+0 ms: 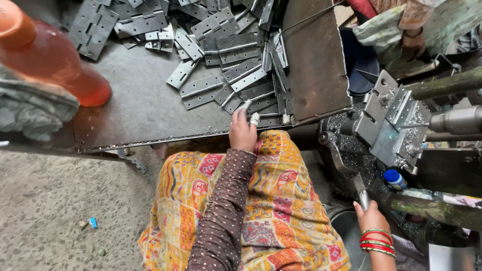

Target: The person repeatedly picks up metal hinge pieces from a tray, places them into a manual punching machine, and operates the lever to punch holes. The processed pieces are then returned to the tray.

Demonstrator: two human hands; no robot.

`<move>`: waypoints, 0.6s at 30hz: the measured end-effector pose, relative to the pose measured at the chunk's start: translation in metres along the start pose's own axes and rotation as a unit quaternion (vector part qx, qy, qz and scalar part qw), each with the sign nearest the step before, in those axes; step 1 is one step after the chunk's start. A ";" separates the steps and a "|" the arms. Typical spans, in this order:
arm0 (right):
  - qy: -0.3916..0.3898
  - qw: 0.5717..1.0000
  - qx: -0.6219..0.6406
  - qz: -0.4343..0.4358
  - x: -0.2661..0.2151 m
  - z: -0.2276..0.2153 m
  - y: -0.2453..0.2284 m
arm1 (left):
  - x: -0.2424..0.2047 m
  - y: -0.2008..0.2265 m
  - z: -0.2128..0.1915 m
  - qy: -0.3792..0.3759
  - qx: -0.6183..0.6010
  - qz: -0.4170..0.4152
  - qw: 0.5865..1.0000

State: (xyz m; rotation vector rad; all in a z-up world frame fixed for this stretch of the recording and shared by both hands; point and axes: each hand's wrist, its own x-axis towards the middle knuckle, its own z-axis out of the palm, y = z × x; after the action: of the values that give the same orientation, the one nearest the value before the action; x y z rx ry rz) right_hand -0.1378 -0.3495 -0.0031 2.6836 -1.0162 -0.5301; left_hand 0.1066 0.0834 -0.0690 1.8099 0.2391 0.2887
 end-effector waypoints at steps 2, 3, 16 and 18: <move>0.001 1.000 -0.010 0.015 -0.003 -0.003 0.002 | -0.001 0.003 0.005 -0.018 0.043 -0.004 0.999; 0.000 1.000 -0.008 0.016 -0.004 -0.004 0.001 | 0.000 0.004 0.005 -0.027 0.065 -0.006 0.998; -0.024 0.998 -0.006 0.055 -0.032 -0.039 -0.029 | 0.037 -0.007 -0.004 -0.008 0.264 0.084 0.961; -0.021 0.999 -0.007 0.045 -0.032 -0.039 -0.029 | 0.036 -0.018 0.001 -0.042 0.292 0.038 0.955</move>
State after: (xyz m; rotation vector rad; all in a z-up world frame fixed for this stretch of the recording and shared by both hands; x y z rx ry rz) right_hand -0.1276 -0.3035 0.0312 2.6097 -1.1340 -0.5767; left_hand 0.1409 0.0982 -0.0838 2.4158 0.2086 0.2047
